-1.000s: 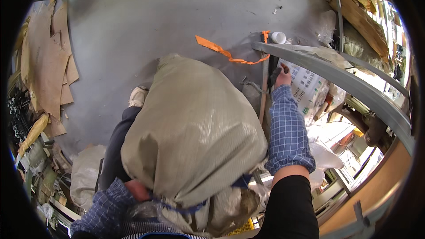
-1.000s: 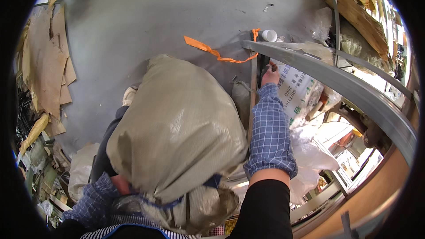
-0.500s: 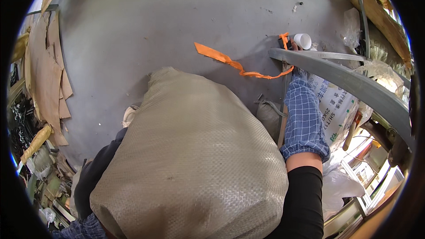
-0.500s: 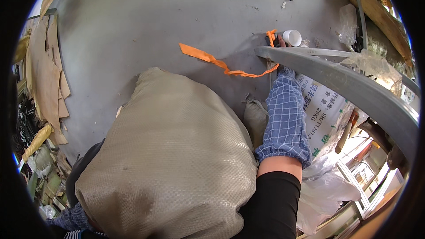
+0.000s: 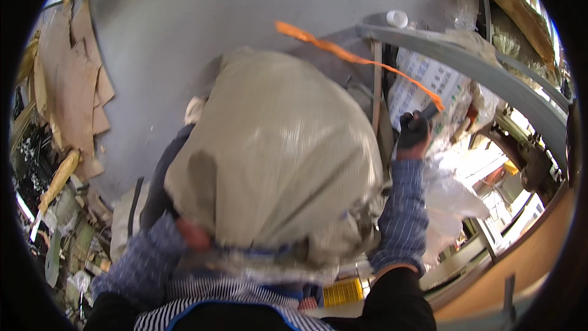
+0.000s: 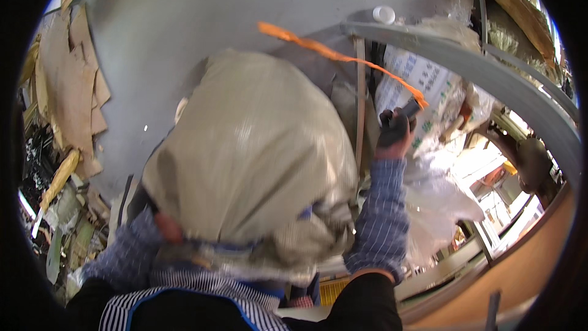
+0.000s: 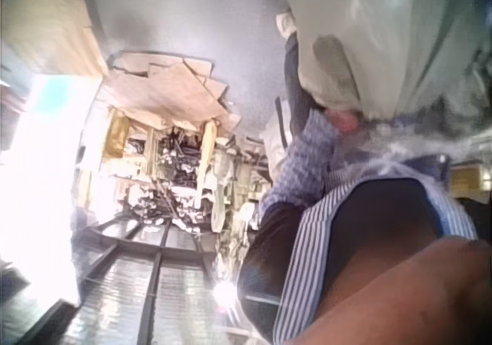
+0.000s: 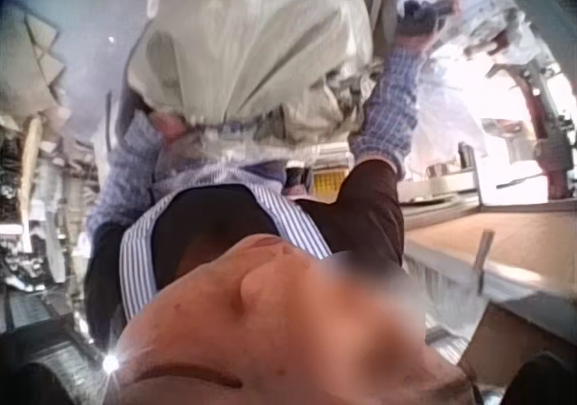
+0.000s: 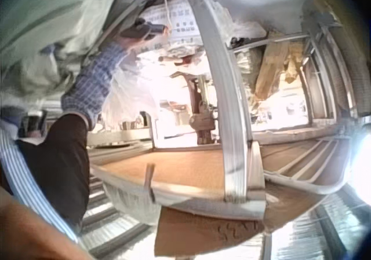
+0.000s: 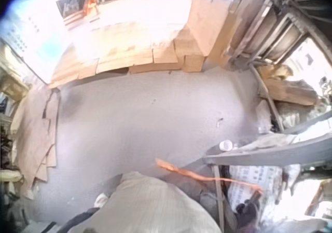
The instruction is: The person assembles metal furniture legs by attaching plastic caps and using a power drill to fasten bolts. They retrieve parts from a sack, align components on a green workbench, and secure joints with a drill.
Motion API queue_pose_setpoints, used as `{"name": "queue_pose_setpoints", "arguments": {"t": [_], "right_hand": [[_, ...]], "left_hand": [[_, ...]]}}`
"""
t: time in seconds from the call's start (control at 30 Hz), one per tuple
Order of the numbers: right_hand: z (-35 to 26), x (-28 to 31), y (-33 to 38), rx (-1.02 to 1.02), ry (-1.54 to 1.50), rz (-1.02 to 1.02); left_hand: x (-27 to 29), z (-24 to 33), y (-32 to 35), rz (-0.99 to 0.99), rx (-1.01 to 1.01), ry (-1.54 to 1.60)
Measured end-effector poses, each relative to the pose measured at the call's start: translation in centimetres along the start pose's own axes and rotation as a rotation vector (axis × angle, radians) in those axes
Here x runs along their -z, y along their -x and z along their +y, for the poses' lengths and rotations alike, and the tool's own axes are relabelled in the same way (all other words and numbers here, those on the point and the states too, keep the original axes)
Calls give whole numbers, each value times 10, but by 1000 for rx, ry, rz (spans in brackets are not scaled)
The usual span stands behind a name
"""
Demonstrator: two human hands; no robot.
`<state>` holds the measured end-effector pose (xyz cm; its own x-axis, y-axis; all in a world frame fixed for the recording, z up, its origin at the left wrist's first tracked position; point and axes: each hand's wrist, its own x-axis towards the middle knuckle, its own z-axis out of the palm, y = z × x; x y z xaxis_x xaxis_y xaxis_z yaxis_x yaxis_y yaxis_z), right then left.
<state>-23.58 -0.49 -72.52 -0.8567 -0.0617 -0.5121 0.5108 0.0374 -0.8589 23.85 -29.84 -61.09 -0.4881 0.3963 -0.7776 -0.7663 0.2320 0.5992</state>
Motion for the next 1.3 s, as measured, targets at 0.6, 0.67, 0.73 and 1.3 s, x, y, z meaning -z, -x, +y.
{"name": "queue_pose_setpoints", "arguments": {"t": [0.6, 0.67, 0.73, 1.3], "right_hand": [[-133, -119, 440, 226, 958, -150], [-122, -115, 430, 365, 1260, -17], [-105, -120, 424, 557, 1204, -196], [-94, 62, 559, 55, 464, 457]], "left_hand": [[66, 202, 147, -43, -476, 936], [54, 233, 155, -37, -463, 883], [53, 257, 158, -53, -366, 995], [10, 235, 211, 182, -10, -1291]]}}
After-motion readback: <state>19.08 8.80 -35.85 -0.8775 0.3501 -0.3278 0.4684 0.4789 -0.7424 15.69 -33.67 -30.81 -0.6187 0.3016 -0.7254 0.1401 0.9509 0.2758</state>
